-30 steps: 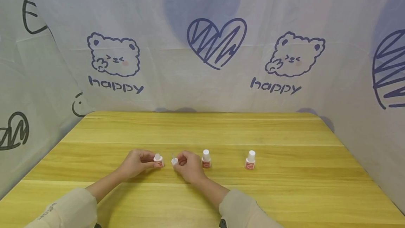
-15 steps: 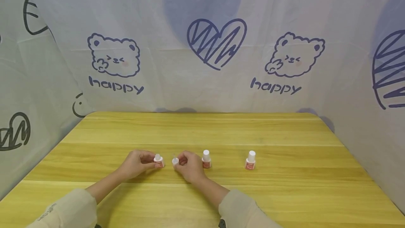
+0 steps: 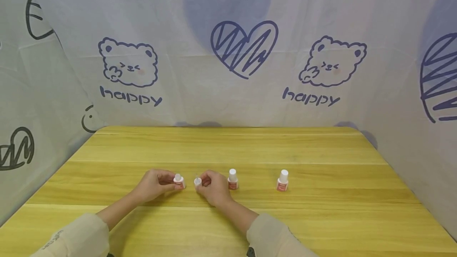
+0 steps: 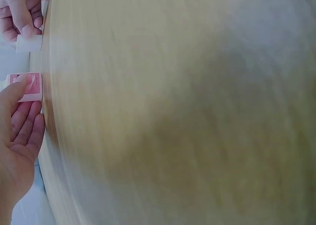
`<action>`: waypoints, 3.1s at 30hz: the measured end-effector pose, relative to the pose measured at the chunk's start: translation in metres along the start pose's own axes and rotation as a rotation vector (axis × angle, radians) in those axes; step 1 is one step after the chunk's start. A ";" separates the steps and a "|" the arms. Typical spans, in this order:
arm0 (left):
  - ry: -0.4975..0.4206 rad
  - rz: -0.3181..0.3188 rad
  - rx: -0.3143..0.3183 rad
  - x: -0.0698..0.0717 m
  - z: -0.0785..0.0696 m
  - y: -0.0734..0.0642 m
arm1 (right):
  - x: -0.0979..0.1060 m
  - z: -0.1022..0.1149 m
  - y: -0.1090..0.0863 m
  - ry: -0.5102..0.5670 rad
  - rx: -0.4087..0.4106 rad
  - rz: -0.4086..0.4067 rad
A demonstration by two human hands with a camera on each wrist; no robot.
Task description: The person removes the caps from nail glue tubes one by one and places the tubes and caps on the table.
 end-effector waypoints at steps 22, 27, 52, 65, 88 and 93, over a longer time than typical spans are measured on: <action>-0.054 -0.013 0.005 -0.001 -0.005 -0.002 | 0.010 0.005 -0.022 -0.012 0.022 0.011; -0.042 -0.009 0.018 0.002 -0.009 -0.001 | 0.017 0.009 -0.032 -0.019 0.055 -0.004; -0.005 -0.044 -0.039 0.025 -0.065 0.023 | 0.090 0.037 -0.056 -0.206 0.324 -0.179; -0.085 -0.044 -0.093 -0.009 -0.090 0.041 | 0.126 0.038 -0.043 -0.277 0.333 -0.208; -0.021 -0.115 -0.151 -0.089 -0.087 0.040 | 0.121 0.016 -0.018 -0.221 0.192 -0.047; -0.033 -0.083 -0.105 -0.099 -0.081 0.040 | 0.116 0.013 -0.016 -0.206 0.183 -0.047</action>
Point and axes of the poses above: each hand's wrist, its own y-axis towards the middle knuckle, its own x-axis out of the back of the hand, z = x × y, the point moved 5 cm from there along y, towards the middle knuckle, and after that the axes turned 13 degrees about -x, right-handed, at the moved point
